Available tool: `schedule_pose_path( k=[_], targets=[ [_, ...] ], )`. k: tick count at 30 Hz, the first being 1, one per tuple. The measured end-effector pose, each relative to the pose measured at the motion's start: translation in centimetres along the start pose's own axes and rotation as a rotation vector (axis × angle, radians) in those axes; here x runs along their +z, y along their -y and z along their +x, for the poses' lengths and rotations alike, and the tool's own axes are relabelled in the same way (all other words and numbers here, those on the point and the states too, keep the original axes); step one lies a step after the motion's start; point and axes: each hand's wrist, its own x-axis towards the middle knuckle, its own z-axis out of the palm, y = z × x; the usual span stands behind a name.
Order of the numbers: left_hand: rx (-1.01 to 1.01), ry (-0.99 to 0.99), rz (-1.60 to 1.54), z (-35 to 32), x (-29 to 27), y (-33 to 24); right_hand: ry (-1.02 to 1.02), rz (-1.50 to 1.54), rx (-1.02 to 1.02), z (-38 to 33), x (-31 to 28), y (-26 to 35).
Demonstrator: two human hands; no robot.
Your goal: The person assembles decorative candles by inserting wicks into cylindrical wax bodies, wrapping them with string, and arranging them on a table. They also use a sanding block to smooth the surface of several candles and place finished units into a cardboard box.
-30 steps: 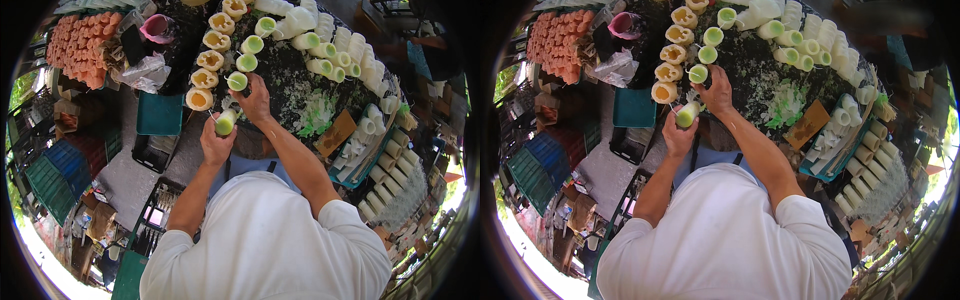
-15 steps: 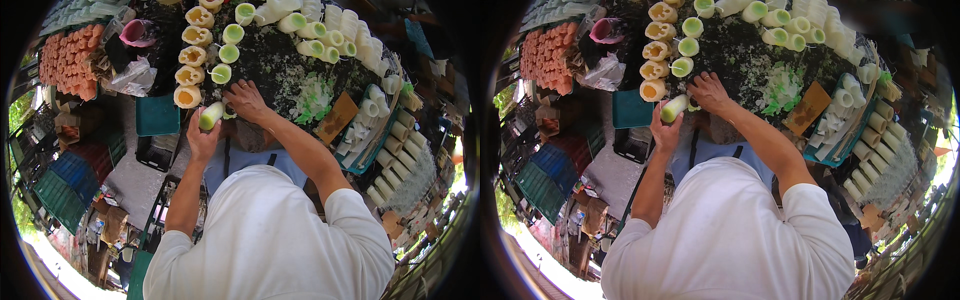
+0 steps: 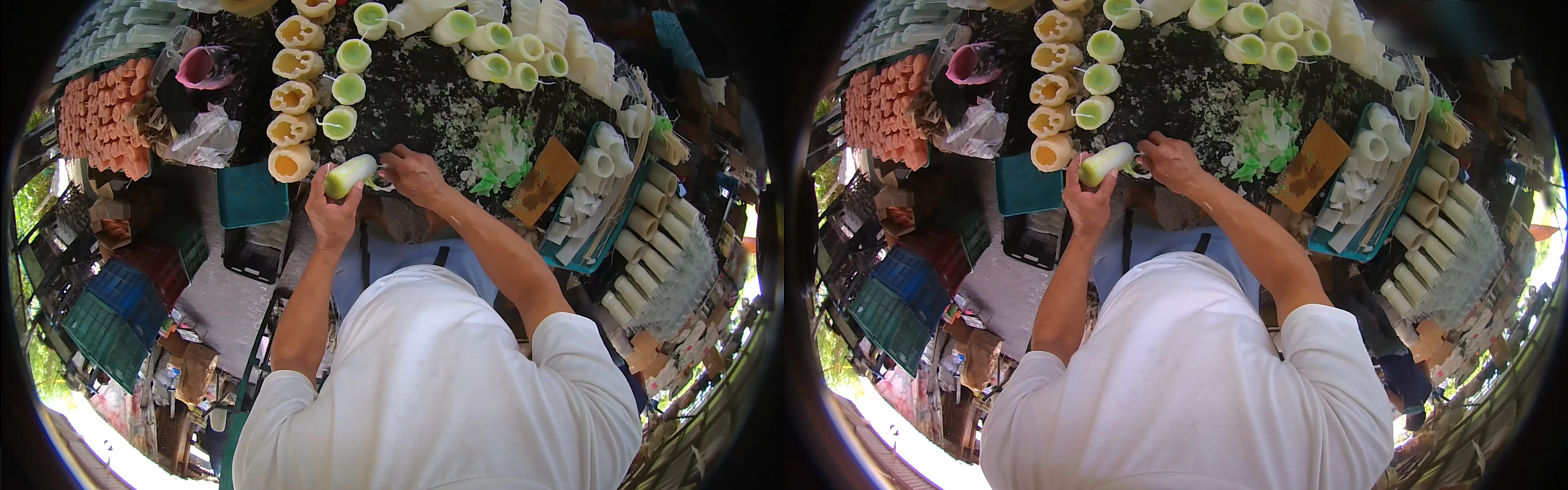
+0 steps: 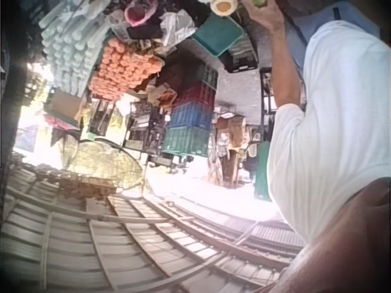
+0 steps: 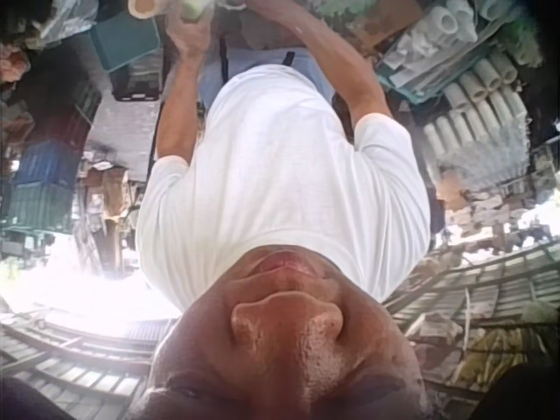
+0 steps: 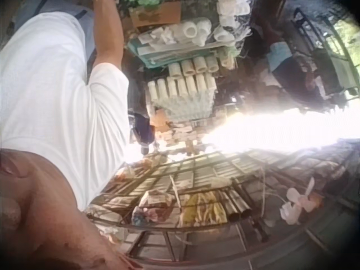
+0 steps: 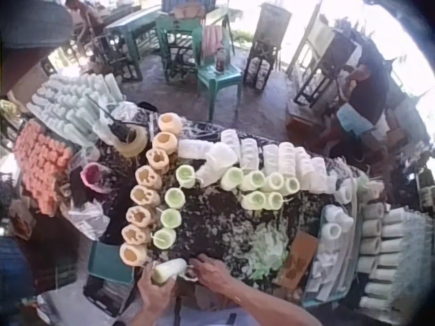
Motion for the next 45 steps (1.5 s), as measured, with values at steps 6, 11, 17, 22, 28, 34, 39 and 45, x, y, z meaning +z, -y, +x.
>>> schedule_pose_path(
  k=[6,11,17,22,28,34,39,45],
  targets=[
    [-0.052,-0.073,-0.024,0.7,0.7,-0.1,-0.111,0.027,0.002,0.0,1.5,-1.3],
    [0.055,-0.079,0.091,1.6,-0.1,0.7,-0.065,-0.036,0.144,-0.4,-0.1,-0.8],
    [0.087,-0.139,0.193,2.4,-0.7,-1.2,-0.093,0.044,0.262,-4.2,-7.2,-3.6],
    [0.161,-0.101,0.282,3.4,0.0,-2.5,-0.249,-0.559,0.085,-5.1,-13.0,-3.7],
    [0.26,-0.083,0.474,4.5,0.4,-3.2,-0.236,-0.245,0.121,2.6,-10.2,-2.6],
    [0.283,-0.068,0.508,4.9,-0.2,-4.4,-0.341,-0.349,0.301,13.9,-7.0,-5.1],
    [0.183,-0.051,0.442,4.2,-1.3,-5.0,-0.394,-0.283,0.431,17.0,-5.9,-6.1],
    [0.323,-0.072,0.661,2.2,-3.2,-7.1,-0.425,-0.233,0.558,17.1,-4.8,-4.4]
  ],
)
